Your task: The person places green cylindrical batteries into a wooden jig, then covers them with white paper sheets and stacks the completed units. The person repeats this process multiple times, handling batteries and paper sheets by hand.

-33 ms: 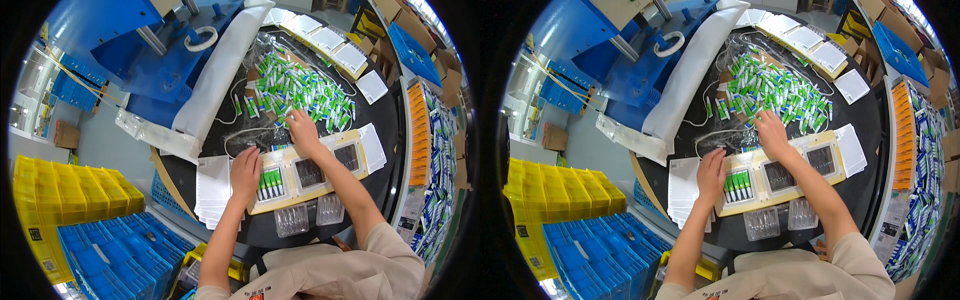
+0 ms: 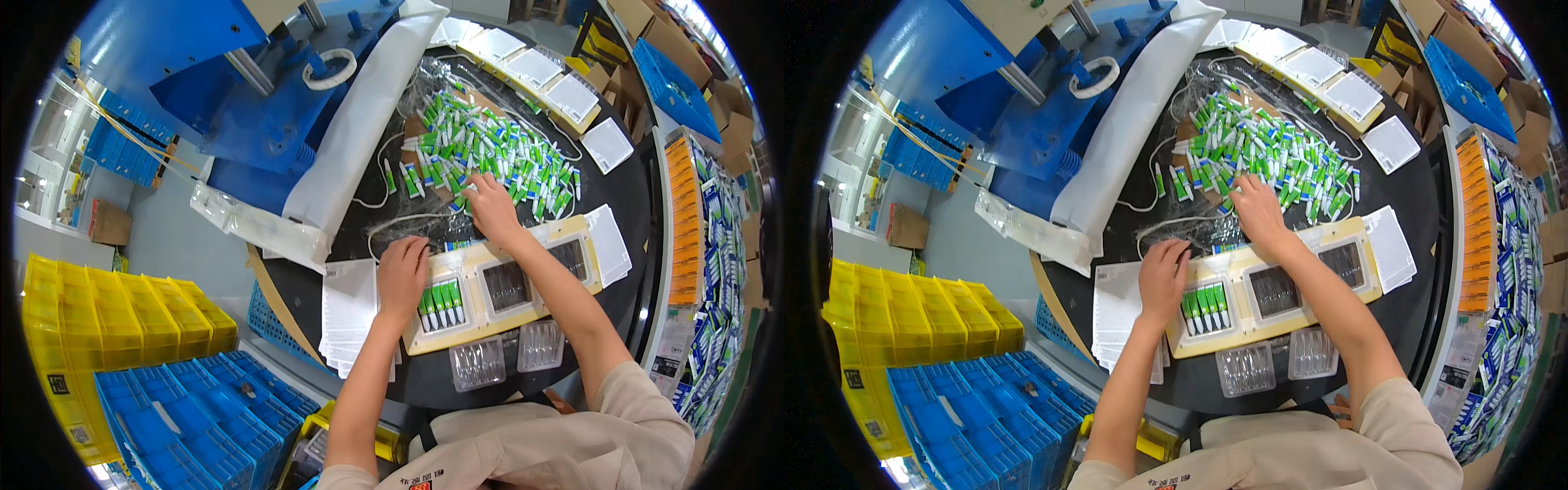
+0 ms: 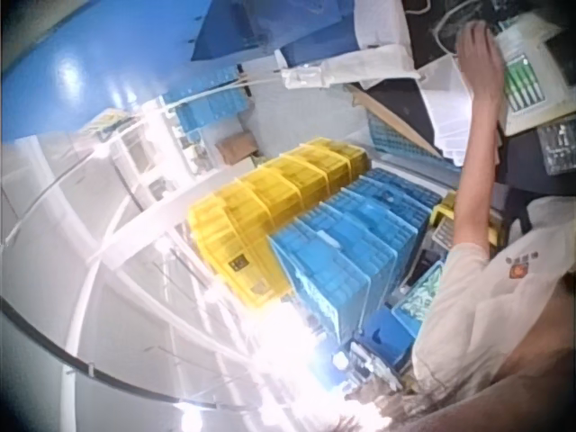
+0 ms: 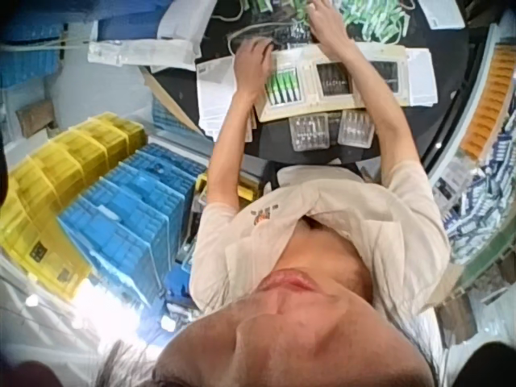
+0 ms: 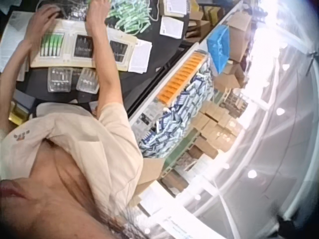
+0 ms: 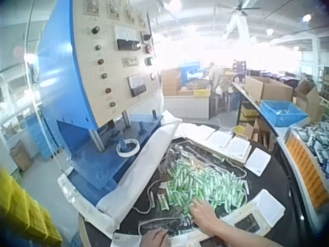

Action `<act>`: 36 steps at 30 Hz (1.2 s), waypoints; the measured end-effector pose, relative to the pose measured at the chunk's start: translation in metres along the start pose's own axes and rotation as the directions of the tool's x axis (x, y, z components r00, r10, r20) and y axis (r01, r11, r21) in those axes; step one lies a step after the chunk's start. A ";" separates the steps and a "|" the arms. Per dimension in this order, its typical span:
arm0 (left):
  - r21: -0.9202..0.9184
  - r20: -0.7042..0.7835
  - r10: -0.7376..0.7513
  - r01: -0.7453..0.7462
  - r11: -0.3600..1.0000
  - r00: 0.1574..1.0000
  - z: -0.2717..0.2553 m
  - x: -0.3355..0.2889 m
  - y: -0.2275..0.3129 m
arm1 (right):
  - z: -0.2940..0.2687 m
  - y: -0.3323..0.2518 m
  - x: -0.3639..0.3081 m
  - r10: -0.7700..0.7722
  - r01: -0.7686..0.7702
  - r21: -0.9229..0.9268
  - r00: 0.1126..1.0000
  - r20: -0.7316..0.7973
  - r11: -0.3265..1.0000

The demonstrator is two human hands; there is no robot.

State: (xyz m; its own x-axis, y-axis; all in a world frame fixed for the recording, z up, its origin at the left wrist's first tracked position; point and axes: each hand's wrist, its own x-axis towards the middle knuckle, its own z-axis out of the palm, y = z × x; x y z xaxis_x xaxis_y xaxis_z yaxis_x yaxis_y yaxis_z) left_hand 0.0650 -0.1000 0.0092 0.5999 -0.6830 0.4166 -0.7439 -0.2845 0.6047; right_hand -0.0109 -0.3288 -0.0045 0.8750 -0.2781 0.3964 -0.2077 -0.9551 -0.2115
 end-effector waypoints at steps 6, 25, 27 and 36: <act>-0.166 0.556 0.215 -0.147 0.975 0.803 0.009 0.010 0.000 | 0.021 0.039 0.023 -0.203 0.221 -0.078 0.960 0.194 0.972; 0.465 0.167 -0.358 0.247 0.850 0.919 0.053 0.155 -0.102 | -0.079 -0.049 -0.139 -0.075 0.118 0.242 0.981 -0.177 0.963; 0.106 0.147 -0.298 0.284 0.953 0.943 0.041 0.141 -0.080 | -0.067 -0.032 -0.106 0.302 -0.255 0.345 0.949 -0.089 0.903; -0.399 0.195 -0.079 0.153 0.904 0.978 0.034 -0.019 0.080 | -0.006 0.026 -0.041 0.525 -0.474 0.534 0.849 0.065 0.700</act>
State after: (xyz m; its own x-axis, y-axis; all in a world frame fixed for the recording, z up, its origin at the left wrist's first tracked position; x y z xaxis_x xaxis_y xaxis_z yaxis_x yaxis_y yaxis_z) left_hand -0.0159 -0.1328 0.0269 0.5880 -0.7763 0.2271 -0.4631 -0.0929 0.8814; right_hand -0.0548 -0.3435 -0.0205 0.6621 -0.7306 0.1668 -0.3271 -0.4821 -0.8127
